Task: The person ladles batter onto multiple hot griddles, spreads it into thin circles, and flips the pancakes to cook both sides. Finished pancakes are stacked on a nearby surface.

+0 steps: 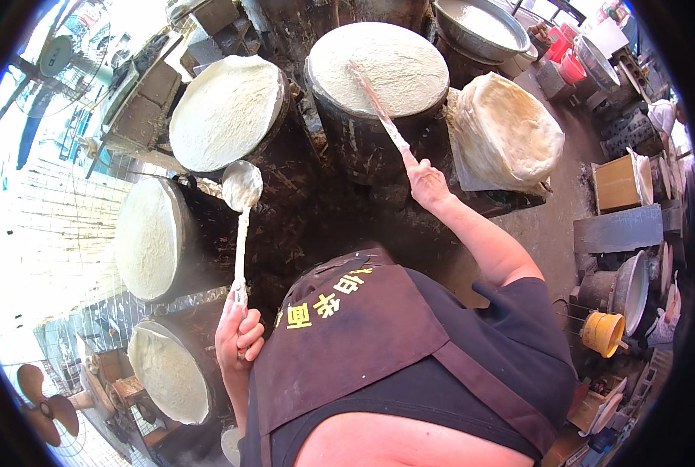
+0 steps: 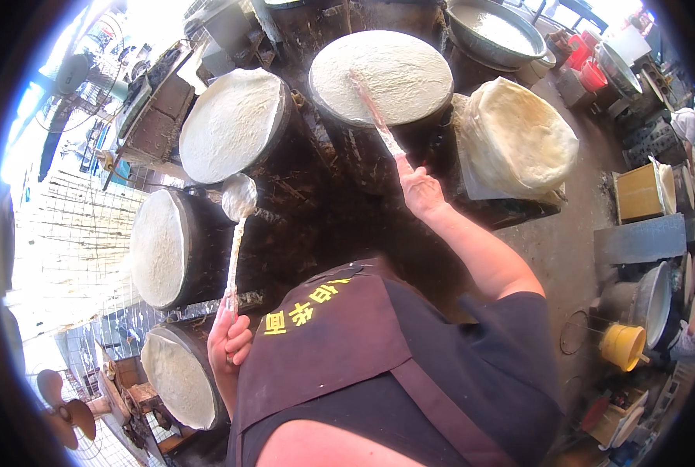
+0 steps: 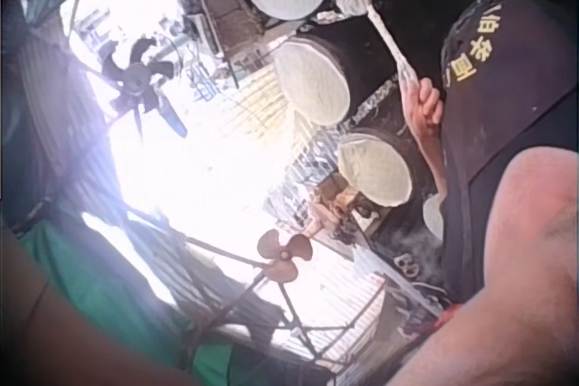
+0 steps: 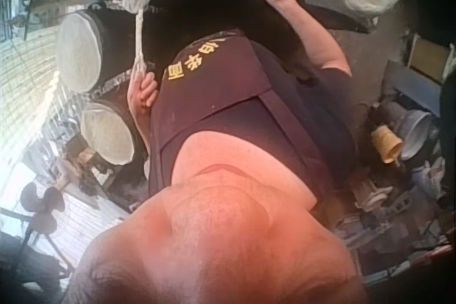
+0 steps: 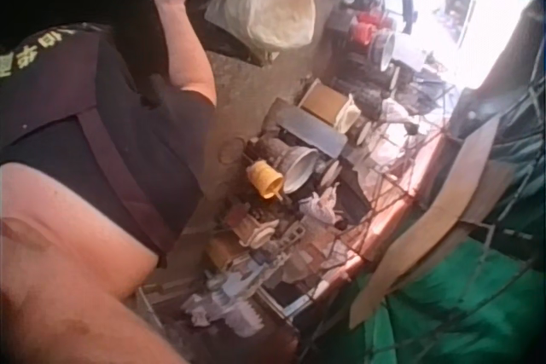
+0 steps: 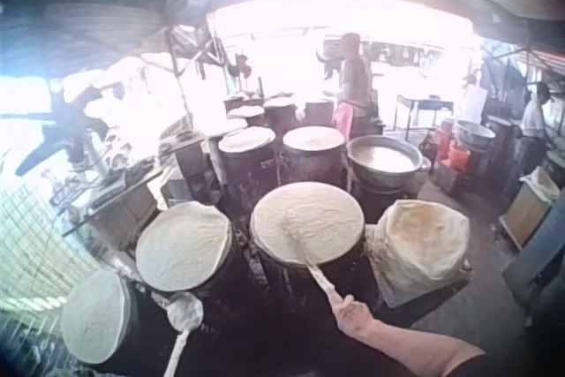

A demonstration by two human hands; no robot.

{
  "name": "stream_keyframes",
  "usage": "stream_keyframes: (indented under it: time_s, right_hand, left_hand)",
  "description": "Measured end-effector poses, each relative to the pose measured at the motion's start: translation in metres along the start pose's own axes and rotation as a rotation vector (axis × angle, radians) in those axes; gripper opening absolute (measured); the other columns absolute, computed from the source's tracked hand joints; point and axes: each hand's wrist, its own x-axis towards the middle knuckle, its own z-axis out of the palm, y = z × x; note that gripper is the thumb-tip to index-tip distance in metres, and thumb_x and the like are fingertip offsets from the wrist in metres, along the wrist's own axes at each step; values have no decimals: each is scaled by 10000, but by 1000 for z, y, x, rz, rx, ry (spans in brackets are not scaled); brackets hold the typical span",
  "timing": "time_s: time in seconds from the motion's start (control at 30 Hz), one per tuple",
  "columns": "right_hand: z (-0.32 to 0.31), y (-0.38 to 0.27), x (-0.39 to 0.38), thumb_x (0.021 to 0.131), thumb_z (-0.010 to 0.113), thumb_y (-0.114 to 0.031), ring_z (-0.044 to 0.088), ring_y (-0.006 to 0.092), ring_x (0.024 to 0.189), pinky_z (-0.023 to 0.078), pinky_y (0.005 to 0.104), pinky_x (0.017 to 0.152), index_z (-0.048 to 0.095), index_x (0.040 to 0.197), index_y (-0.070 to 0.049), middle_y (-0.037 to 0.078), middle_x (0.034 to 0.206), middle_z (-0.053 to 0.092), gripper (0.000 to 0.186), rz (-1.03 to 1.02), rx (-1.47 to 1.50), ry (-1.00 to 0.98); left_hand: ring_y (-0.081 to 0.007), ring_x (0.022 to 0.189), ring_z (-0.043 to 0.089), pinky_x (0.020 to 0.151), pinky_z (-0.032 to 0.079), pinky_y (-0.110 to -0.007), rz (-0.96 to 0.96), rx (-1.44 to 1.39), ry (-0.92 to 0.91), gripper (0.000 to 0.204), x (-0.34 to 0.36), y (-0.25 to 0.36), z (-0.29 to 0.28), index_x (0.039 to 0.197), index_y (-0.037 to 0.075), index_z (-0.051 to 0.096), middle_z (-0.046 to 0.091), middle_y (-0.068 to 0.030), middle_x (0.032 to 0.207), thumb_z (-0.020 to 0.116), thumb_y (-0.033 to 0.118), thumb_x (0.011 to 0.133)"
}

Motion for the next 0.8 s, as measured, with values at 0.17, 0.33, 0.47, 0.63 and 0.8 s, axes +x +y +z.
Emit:
stream_keyframes:
  time_s: [0.17, 0.33, 0.47, 0.63, 0.8]
  right_hand:
    - [11, -4, -21, 746, 521, 36, 645, 312, 639, 553, 404, 591, 201, 1474, -8, 201, 781, 525, 796, -46, -143, -66]
    - [-11, -12, -46, 801, 559, -1, 614, 387, 700, 529, 455, 676, 283, 1474, -138, 200, 829, 533, 740, 3, 140, -39]
    - [-19, -3, -52, 857, 605, -124, 626, 393, 766, 516, 474, 704, 406, 1412, -276, 195, 881, 571, 610, 90, 333, 95]
    - [0, 3, -31, 844, 596, -77, 614, 410, 736, 512, 485, 676, 433, 1389, -218, 208, 817, 556, 587, 159, 222, 131]
    - [2, -10, -66, 827, 578, -44, 620, 395, 680, 529, 484, 640, 430, 1397, -235, 197, 818, 551, 618, 31, 212, 57]
  left_hand:
    - [-22, 413, 293, 294, 302, -184, -4, 15, -6, 311, -1, 1, 5, 1336, 173, 370, 357, 22, 649, 377, 185, 1025]
    - [-24, 412, 294, 293, 307, -186, 12, -11, -17, 314, -5, 1, 4, 1339, 176, 370, 358, 19, 649, 376, 184, 1025]
    - [-25, 411, 296, 291, 309, -188, 28, -6, 9, 321, -9, -2, -2, 1347, 181, 364, 360, 16, 650, 377, 191, 1026]
    - [-27, 410, 296, 291, 309, -188, 26, -20, 11, 329, -14, -5, -6, 1354, 188, 357, 361, 15, 651, 374, 190, 1026]
    - [-27, 413, 297, 295, 311, -188, 34, -28, -2, 340, -18, -8, -6, 1367, 191, 346, 362, 15, 655, 368, 190, 1027]
